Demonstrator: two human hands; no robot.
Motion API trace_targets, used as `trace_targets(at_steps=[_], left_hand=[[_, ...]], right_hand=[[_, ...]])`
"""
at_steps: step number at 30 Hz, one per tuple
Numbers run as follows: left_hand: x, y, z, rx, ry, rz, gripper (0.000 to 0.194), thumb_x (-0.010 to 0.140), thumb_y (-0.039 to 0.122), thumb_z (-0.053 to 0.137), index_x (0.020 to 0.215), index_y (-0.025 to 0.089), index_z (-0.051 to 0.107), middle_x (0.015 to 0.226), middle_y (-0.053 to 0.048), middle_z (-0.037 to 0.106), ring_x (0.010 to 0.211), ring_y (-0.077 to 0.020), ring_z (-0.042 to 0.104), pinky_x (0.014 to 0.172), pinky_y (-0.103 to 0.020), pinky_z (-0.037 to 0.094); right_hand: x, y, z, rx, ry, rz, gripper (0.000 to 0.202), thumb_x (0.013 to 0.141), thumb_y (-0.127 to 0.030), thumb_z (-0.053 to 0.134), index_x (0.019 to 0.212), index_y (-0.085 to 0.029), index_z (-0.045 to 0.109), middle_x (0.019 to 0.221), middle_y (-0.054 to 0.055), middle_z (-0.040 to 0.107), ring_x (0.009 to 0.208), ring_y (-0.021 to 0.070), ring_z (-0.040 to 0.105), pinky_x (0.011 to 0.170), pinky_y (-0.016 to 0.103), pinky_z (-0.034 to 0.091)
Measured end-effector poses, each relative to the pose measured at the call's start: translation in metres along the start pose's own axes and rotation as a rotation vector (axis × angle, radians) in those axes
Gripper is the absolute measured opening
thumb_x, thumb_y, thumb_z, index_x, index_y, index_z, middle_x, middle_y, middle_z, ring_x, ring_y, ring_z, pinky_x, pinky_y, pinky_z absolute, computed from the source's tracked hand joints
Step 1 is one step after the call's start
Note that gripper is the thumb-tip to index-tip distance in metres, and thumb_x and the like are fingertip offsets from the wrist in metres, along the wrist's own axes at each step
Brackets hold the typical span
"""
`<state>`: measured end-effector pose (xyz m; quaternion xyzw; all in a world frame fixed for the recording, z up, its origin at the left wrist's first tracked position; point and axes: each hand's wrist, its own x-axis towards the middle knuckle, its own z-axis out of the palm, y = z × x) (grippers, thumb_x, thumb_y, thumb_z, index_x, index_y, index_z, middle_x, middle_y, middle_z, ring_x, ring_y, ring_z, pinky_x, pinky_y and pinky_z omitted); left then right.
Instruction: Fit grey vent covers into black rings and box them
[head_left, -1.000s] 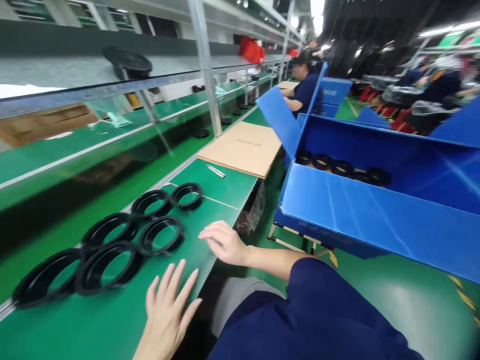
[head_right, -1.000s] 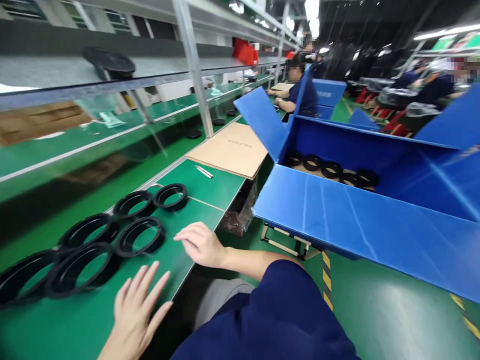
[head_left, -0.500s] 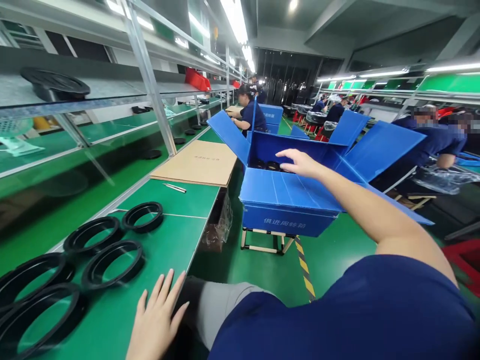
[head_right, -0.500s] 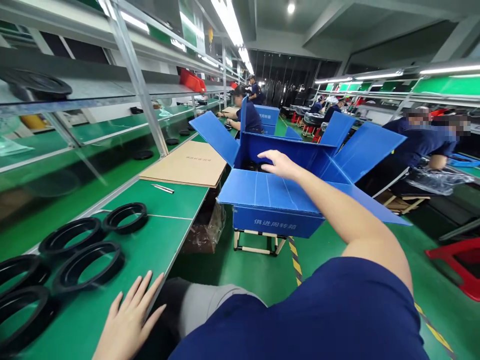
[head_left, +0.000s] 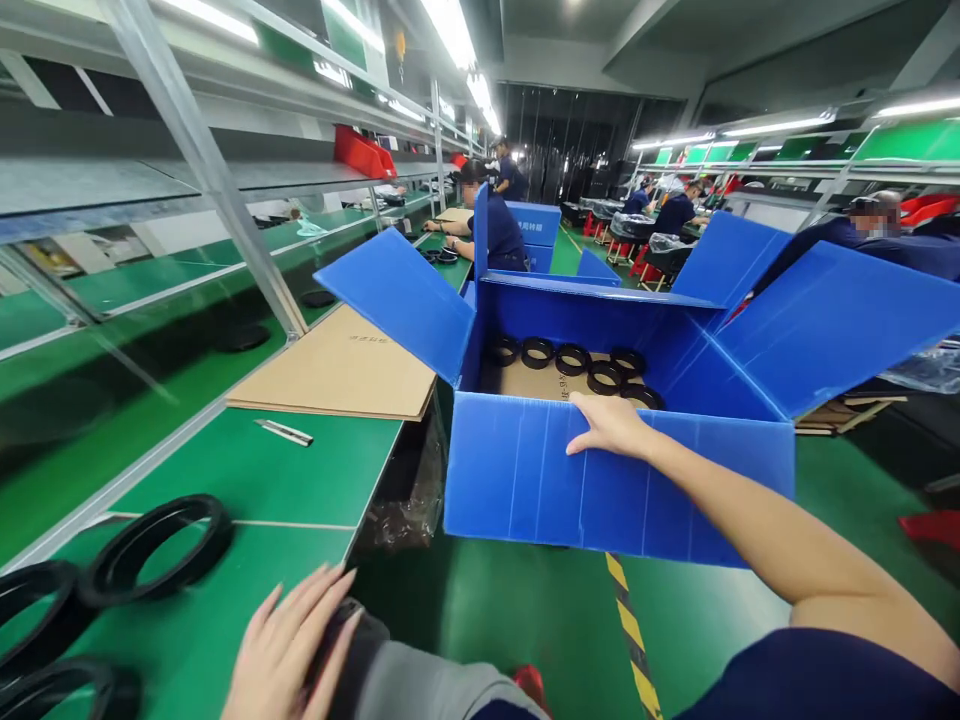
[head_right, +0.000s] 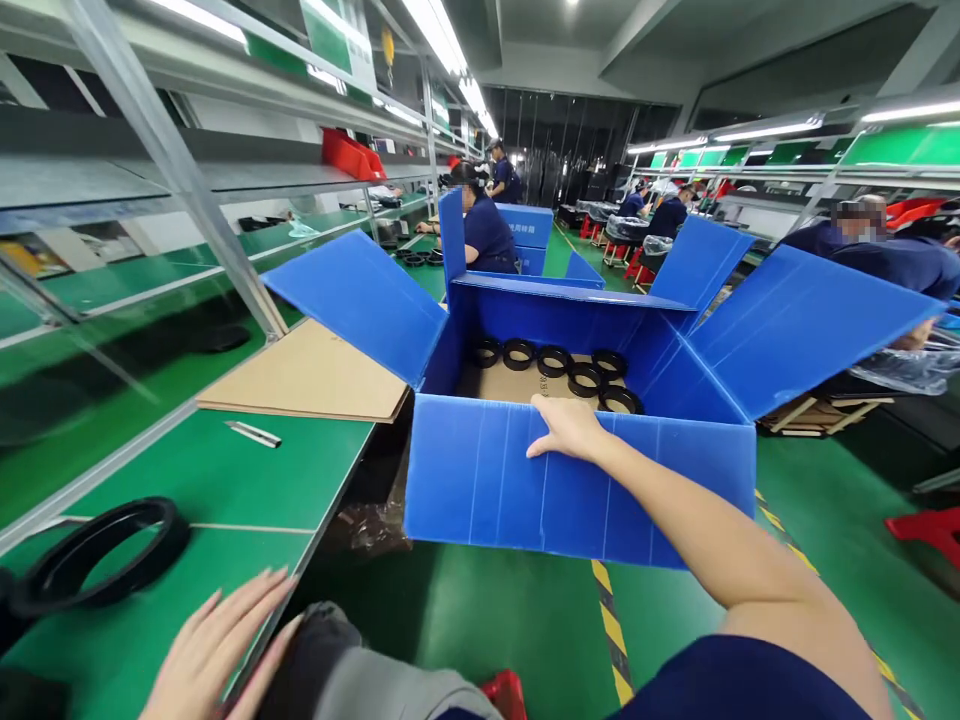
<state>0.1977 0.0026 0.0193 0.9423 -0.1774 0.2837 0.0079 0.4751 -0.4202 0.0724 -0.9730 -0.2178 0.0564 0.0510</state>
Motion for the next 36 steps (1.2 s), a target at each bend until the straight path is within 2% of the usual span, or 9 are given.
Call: trace_targets(at_steps=[3,5,9,13,17,21,25,31,36], left_hand=[[0.121,0.027,0.025,-0.141,0.015,0.123,0.065,0.098,0.015,0.057,0.158,0.021,0.034,0.15,-0.018,0.052,0.147,-0.0329,0.041,0.12,-0.054,0.034],[0.185,0.047,0.047,-0.188,0.012,0.161,0.067,0.098,0.019,0.06,0.159,0.023,0.032,0.157,-0.019,0.043,0.152,-0.0352,0.031,0.121,-0.059,0.029],[0.247,0.072,0.096,-0.18,-0.075,0.206,0.088,0.091,0.048,0.073,0.16,0.016,0.03,0.16,-0.027,0.033,0.15,-0.0453,0.028,0.119,-0.068,0.02],[0.253,0.072,0.124,-0.198,-0.082,0.156,0.095,0.087,0.056,0.073,0.161,0.015,0.028,0.149,-0.026,0.048,0.14,-0.0446,0.041,0.118,-0.068,0.011],[0.251,0.063,0.131,-0.252,-0.03,0.189,0.083,0.096,0.056,0.061,0.162,0.018,0.028,0.147,-0.025,0.05,0.139,-0.0423,0.043,0.118,-0.065,0.01],[0.25,0.06,0.132,-0.281,-0.013,0.19,0.077,0.099,0.054,0.058,0.162,0.022,0.028,0.147,-0.025,0.05,0.138,-0.0423,0.043,0.116,-0.065,0.012],[0.249,0.059,0.137,-0.302,-0.004,0.173,0.073,0.1,0.052,0.057,0.162,0.025,0.029,0.146,-0.023,0.053,0.134,-0.0418,0.047,0.116,-0.067,0.014],[0.243,0.055,0.149,-0.25,-0.007,0.186,0.072,0.099,0.044,0.06,0.162,0.028,0.028,0.148,-0.021,0.05,0.131,-0.0418,0.049,0.114,-0.067,0.025],[0.239,0.055,0.149,-0.245,-0.018,0.18,0.082,0.095,0.037,0.07,0.163,0.028,0.025,0.147,-0.019,0.049,0.132,-0.0407,0.047,0.111,-0.06,0.036]], right_hand=[[0.0,0.003,-0.001,0.034,0.008,-0.02,0.059,0.071,-0.06,0.088,0.098,-0.023,0.051,0.095,0.004,0.071,0.089,0.0278,0.069,0.059,0.027,0.027],[0.002,0.005,-0.002,0.055,-0.007,-0.035,0.061,0.069,-0.062,0.088,0.099,-0.023,0.052,0.094,0.004,0.07,0.089,0.0278,0.068,0.06,0.028,0.029],[-0.001,0.006,0.001,0.115,-0.014,-0.067,0.064,0.069,-0.067,0.086,0.104,-0.023,0.056,0.1,0.006,0.071,0.095,0.0298,0.068,0.065,0.031,0.04],[0.005,0.014,-0.005,0.24,0.007,-0.16,0.057,0.076,-0.067,0.08,0.105,-0.022,0.061,0.104,0.008,0.073,0.098,0.0298,0.068,0.074,0.035,0.049],[0.055,0.069,-0.031,0.571,-0.115,-0.109,0.04,0.105,-0.052,0.045,0.099,-0.02,0.069,0.096,0.005,0.076,0.088,0.0181,0.071,0.08,0.029,0.053],[0.118,0.154,-0.041,0.236,0.124,0.25,0.034,0.106,-0.033,0.045,0.095,-0.014,0.07,0.102,0.013,0.076,0.099,0.0213,0.07,0.094,0.032,0.051],[0.141,0.203,-0.018,0.129,-0.016,0.249,0.033,0.097,-0.039,0.063,0.074,-0.017,0.068,0.079,0.011,0.073,0.085,0.021,0.069,0.09,0.034,0.052],[0.151,0.212,0.017,0.083,-0.194,0.217,0.028,0.093,-0.035,0.067,0.071,-0.017,0.069,0.079,0.009,0.072,0.085,0.0188,0.069,0.086,0.03,0.052],[0.167,0.183,0.043,0.161,-0.341,0.224,0.015,0.097,-0.024,0.06,0.091,-0.015,0.071,0.092,0.011,0.075,0.093,0.0257,0.072,0.092,0.037,0.055]])
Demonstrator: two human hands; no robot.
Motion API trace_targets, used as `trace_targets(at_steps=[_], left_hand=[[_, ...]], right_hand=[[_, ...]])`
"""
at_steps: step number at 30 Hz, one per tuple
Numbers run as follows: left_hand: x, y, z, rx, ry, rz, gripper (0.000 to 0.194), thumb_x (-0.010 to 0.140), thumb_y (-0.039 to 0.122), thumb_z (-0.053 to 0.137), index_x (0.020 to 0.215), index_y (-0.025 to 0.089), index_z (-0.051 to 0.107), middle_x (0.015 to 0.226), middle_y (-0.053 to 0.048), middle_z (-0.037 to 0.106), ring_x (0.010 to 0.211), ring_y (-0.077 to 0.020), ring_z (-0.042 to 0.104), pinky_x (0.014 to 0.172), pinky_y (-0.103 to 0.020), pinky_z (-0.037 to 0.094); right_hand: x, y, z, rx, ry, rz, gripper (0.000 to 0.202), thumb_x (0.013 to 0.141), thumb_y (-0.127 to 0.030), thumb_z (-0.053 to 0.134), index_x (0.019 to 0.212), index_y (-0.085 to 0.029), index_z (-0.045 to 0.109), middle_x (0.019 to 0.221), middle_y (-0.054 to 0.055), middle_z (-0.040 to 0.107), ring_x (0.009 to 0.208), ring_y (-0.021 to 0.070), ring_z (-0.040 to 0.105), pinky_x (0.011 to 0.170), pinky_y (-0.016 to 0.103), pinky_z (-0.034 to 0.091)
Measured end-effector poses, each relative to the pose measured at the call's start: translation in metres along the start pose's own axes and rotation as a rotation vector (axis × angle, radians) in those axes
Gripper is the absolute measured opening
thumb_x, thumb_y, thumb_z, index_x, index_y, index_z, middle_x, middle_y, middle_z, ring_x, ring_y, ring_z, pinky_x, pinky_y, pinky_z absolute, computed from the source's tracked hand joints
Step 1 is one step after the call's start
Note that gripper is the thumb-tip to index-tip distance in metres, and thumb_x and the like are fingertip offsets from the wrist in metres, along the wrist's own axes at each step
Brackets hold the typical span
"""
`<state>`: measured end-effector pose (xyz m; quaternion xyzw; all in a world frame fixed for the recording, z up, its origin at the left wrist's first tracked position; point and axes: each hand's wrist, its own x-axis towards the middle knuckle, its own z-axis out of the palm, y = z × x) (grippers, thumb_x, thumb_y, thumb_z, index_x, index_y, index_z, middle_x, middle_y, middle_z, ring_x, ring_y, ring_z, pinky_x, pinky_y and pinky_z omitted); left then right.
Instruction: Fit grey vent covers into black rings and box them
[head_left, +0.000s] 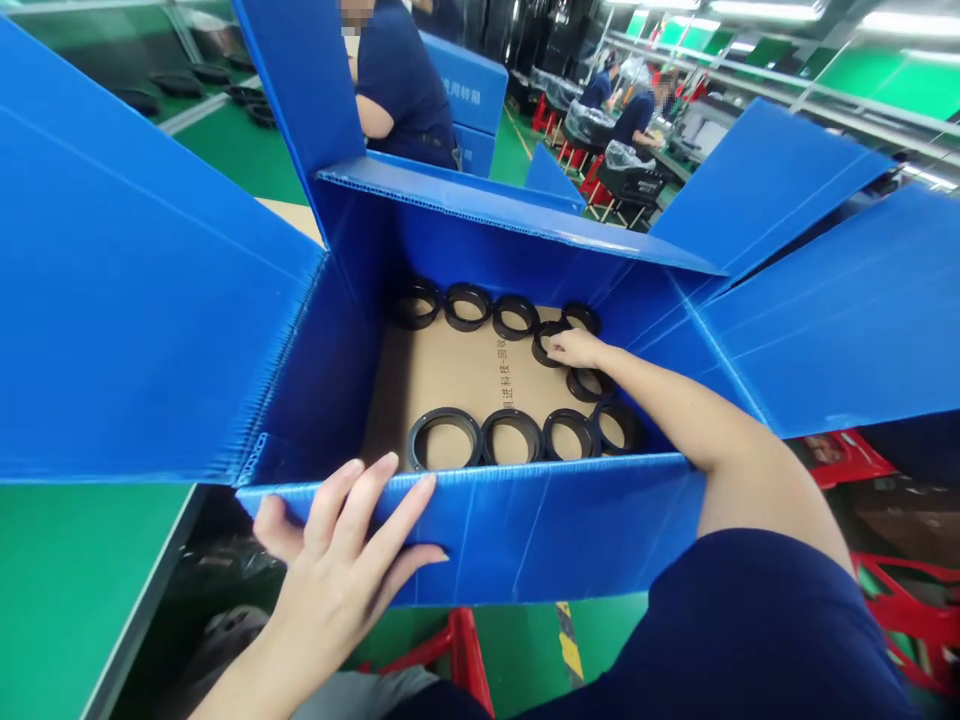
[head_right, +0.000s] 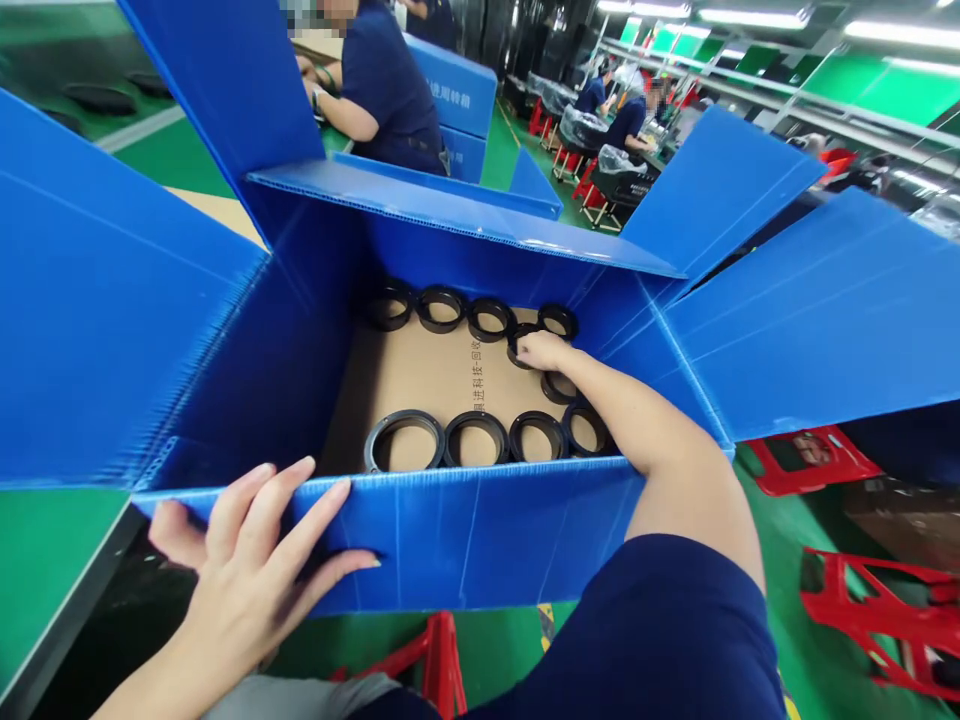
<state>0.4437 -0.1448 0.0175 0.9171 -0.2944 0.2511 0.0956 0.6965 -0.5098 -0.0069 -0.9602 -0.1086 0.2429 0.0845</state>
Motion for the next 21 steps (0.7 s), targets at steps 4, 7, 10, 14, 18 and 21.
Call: trace_targets(at_steps=[4,7,10,14,18,21], left_hand=[[0.002,0.003,-0.002,-0.036,-0.001,-0.023,0.081,0.093,0.038,0.072,0.161,0.03,0.029,0.144,-0.018,0.052,0.131,-0.0401,0.048,0.112,-0.06,0.036],[0.003,0.007,-0.003,-0.07,0.003,-0.066,0.076,0.093,0.042,0.071,0.159,0.032,0.034,0.143,-0.017,0.054,0.13,-0.0392,0.05,0.113,-0.061,0.031],[0.004,0.011,-0.004,-0.106,0.028,-0.105,0.068,0.094,0.049,0.068,0.155,0.032,0.041,0.142,-0.017,0.057,0.131,-0.038,0.051,0.116,-0.062,0.021],[0.006,0.014,-0.004,-0.109,0.053,-0.101,0.057,0.093,0.054,0.067,0.143,0.028,0.057,0.143,-0.017,0.059,0.133,-0.0366,0.051,0.119,-0.06,0.012],[0.008,0.014,-0.005,-0.103,0.067,-0.088,0.054,0.094,0.055,0.065,0.138,0.025,0.062,0.143,-0.017,0.059,0.135,-0.0357,0.05,0.12,-0.057,0.011],[0.009,0.014,-0.005,-0.111,0.062,-0.079,0.054,0.095,0.056,0.063,0.139,0.025,0.062,0.143,-0.017,0.059,0.135,-0.0342,0.049,0.121,-0.055,0.009]], right_hand=[[-0.006,-0.046,0.021,0.132,-0.315,-0.083,0.035,0.102,-0.044,0.056,0.121,-0.017,0.065,0.097,0.008,0.075,0.071,0.0168,0.072,0.072,0.03,0.06],[-0.018,-0.078,0.031,0.077,-0.424,-0.237,0.055,0.099,-0.052,0.059,0.14,-0.015,0.055,0.119,0.014,0.07,0.083,0.0191,0.073,0.076,0.032,0.061],[-0.028,-0.102,0.035,-0.128,-0.207,-0.451,0.06,0.098,-0.039,0.063,0.15,-0.014,0.046,0.137,0.022,0.057,0.112,0.029,0.067,0.093,0.04,0.057],[-0.032,-0.118,0.04,-0.493,-0.053,-1.029,0.065,0.087,-0.009,0.067,0.148,-0.027,0.051,0.147,0.017,0.051,0.122,0.0318,0.06,0.096,0.045,0.052],[-0.022,-0.123,0.058,-0.573,-0.072,-1.443,0.037,0.092,-0.012,0.063,0.125,-0.026,0.068,0.152,0.007,0.052,0.145,0.0299,0.04,0.119,0.051,0.033],[-0.006,-0.127,0.069,-0.554,-0.111,-1.44,0.022,0.098,-0.016,0.056,0.107,-0.024,0.075,0.148,0.006,0.056,0.148,0.026,0.036,0.124,0.049,0.024]])
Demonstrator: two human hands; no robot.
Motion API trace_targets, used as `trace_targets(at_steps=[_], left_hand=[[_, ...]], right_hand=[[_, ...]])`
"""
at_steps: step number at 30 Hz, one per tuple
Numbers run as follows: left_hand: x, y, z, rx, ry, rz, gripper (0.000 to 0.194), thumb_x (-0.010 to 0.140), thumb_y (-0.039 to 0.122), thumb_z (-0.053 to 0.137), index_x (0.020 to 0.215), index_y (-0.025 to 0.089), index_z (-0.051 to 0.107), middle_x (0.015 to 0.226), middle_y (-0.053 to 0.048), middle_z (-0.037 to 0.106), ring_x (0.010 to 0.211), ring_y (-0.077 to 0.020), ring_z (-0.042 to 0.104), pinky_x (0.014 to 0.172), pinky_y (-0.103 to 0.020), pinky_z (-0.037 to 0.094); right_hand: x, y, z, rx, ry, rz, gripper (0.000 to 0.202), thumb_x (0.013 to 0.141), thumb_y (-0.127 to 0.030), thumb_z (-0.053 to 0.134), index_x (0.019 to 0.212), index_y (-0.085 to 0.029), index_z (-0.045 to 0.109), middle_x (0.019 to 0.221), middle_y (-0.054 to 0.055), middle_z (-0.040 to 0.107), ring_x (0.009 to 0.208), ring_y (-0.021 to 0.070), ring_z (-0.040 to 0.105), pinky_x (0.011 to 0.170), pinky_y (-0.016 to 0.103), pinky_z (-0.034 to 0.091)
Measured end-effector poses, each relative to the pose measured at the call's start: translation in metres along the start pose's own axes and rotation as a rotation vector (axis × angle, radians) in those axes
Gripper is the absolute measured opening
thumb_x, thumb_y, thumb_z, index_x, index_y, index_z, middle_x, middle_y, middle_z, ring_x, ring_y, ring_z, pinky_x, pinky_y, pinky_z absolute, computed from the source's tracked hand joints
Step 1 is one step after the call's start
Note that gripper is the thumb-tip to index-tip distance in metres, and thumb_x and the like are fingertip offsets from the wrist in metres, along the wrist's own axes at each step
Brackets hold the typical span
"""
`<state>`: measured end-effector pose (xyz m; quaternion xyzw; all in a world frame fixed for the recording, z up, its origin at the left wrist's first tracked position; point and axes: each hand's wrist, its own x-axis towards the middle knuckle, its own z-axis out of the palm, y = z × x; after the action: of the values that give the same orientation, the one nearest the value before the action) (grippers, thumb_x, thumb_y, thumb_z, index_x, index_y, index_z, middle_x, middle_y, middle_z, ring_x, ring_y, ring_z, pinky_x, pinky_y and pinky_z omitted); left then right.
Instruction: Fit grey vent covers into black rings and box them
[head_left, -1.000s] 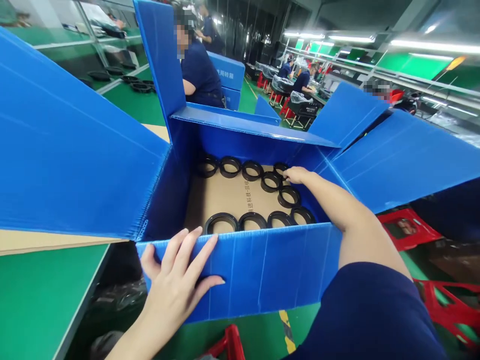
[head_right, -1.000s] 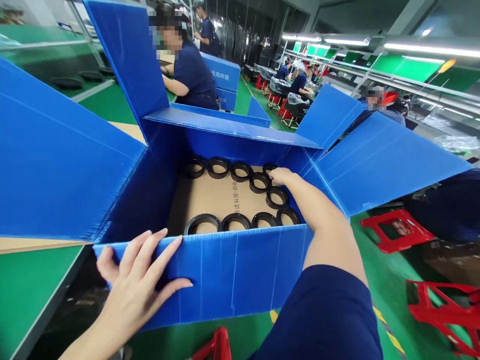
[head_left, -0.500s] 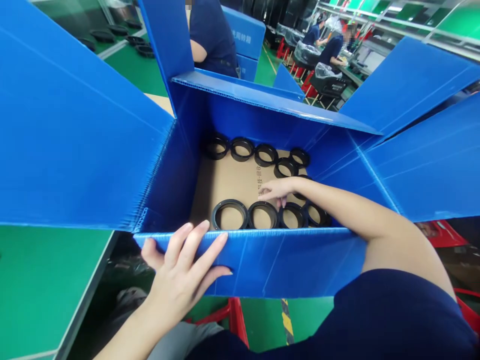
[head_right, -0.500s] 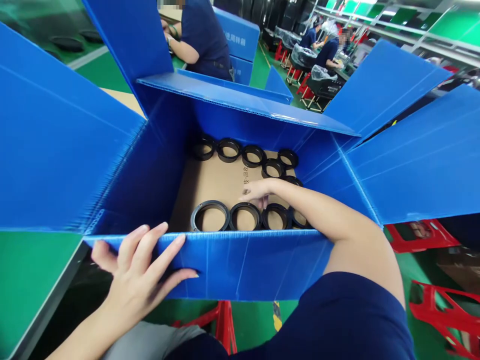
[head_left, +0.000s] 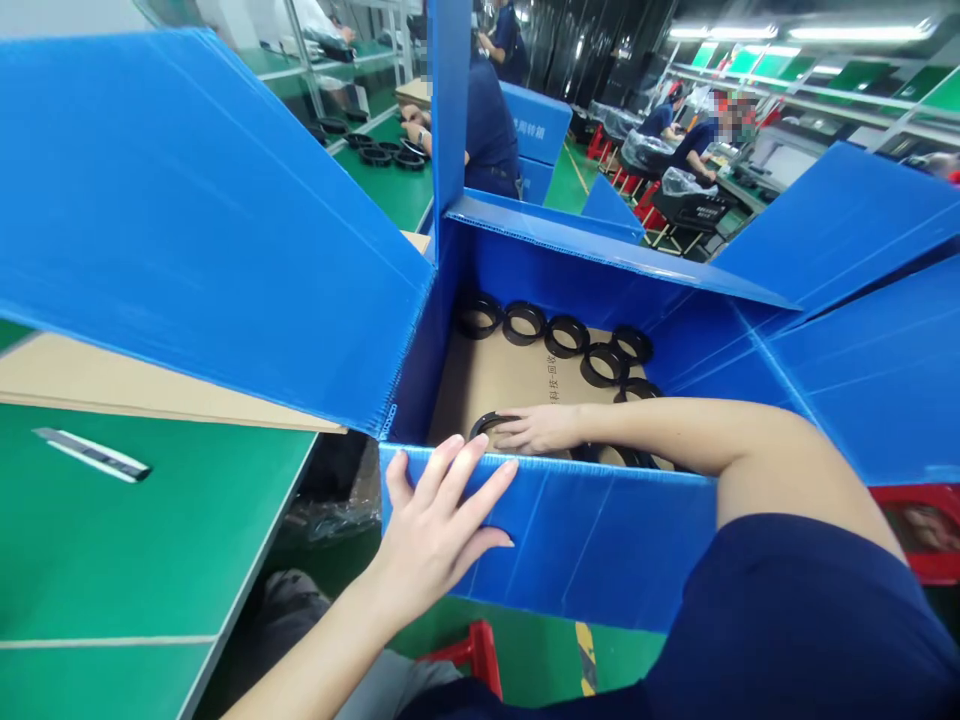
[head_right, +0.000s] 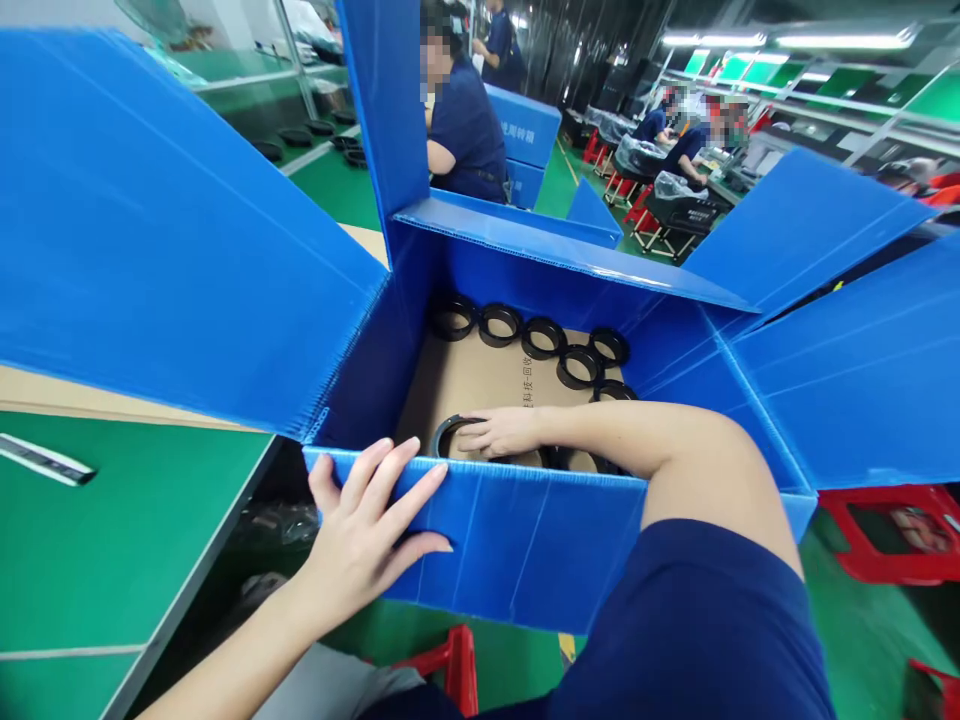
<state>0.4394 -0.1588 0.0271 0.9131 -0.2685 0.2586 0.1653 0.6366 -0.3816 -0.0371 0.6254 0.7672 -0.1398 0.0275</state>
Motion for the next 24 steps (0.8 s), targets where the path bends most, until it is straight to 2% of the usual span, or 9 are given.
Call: trace_targets(at_steps=[3,5,8,11,14,16,19,21,24], left_hand=[[-0.001,0.0,0.0,-0.005,-0.006,0.003,0.057,0.095,0.056,0.063,0.143,0.026,0.06,0.144,-0.017,0.059,0.137,-0.0331,0.049,0.122,-0.053,0.006],[-0.002,0.0,0.0,0.002,-0.006,0.007,0.059,0.094,0.056,0.064,0.145,0.027,0.058,0.144,-0.016,0.059,0.137,-0.0325,0.048,0.123,-0.053,0.004],[-0.002,-0.001,-0.001,0.007,-0.005,0.018,0.061,0.094,0.057,0.064,0.146,0.026,0.057,0.144,-0.016,0.059,0.138,-0.0313,0.047,0.123,-0.051,0.003],[-0.001,-0.002,-0.002,0.004,-0.004,0.035,0.06,0.095,0.057,0.063,0.146,0.026,0.057,0.143,-0.015,0.06,0.138,-0.0302,0.047,0.124,-0.05,0.002],[-0.001,-0.002,-0.001,0.012,0.003,0.043,0.059,0.095,0.056,0.063,0.145,0.027,0.057,0.142,-0.014,0.062,0.138,-0.0293,0.047,0.124,-0.048,0.001],[0.0,-0.003,-0.001,0.016,0.003,0.043,0.059,0.095,0.056,0.064,0.146,0.027,0.057,0.142,-0.013,0.062,0.138,-0.0287,0.047,0.124,-0.048,0.001],[0.0,-0.002,-0.001,0.028,-0.002,0.047,0.059,0.095,0.056,0.064,0.146,0.027,0.056,0.143,-0.013,0.061,0.138,-0.0283,0.046,0.124,-0.048,0.001],[0.0,-0.002,-0.002,0.047,-0.022,0.048,0.06,0.095,0.058,0.063,0.147,0.028,0.055,0.144,-0.012,0.06,0.139,-0.0279,0.044,0.124,-0.048,0.002],[0.0,-0.002,-0.004,0.077,-0.058,0.05,0.061,0.097,0.06,0.059,0.149,0.029,0.052,0.147,-0.01,0.058,0.141,-0.0275,0.041,0.123,-0.049,0.001]], right_hand=[[0.01,0.022,-0.002,0.099,-0.017,0.306,0.015,0.093,-0.021,0.066,0.104,-0.019,0.075,0.143,0.01,0.058,0.141,0.0267,0.041,0.122,0.044,0.025],[0.019,0.039,-0.009,0.147,0.019,0.574,0.021,0.092,-0.026,0.068,0.11,-0.016,0.074,0.136,0.014,0.06,0.135,0.0284,0.043,0.119,0.044,0.029],[0.033,0.058,-0.017,0.156,0.088,0.855,0.028,0.097,-0.031,0.062,0.115,-0.012,0.07,0.128,0.019,0.062,0.13,0.0328,0.046,0.113,0.047,0.034],[0.047,0.064,-0.016,0.223,0.13,1.113,0.033,0.099,-0.04,0.058,0.116,-0.013,0.066,0.121,0.019,0.066,0.118,0.0325,0.058,0.102,0.044,0.045],[0.053,0.067,-0.012,0.309,0.166,1.331,0.046,0.098,-0.048,0.059,0.13,-0.015,0.054,0.115,0.016,0.068,0.106,0.0297,0.066,0.088,0.038,0.052],[0.053,0.073,-0.013,0.322,0.204,1.441,0.057,0.098,-0.05,0.059,0.14,-0.015,0.043,0.126,0.019,0.063,0.115,0.0301,0.063,0.092,0.038,0.052],[0.046,0.091,-0.018,0.302,0.235,1.537,0.073,0.096,-0.058,0.059,0.152,-0.02,0.03,0.152,0.021,0.041,0.141,0.0345,0.042,0.108,0.044,0.045],[0.041,0.107,-0.023,0.324,0.198,1.567,0.086,0.092,-0.066,0.059,0.159,-0.027,0.022,0.163,0.019,0.026,0.147,0.0395,0.034,0.112,0.05,0.041],[0.038,0.129,-0.031,0.391,0.09,1.565,0.095,0.087,-0.076,0.056,0.164,-0.038,0.015,0.169,0.014,0.013,0.147,0.0442,0.035,0.115,0.053,0.037]])
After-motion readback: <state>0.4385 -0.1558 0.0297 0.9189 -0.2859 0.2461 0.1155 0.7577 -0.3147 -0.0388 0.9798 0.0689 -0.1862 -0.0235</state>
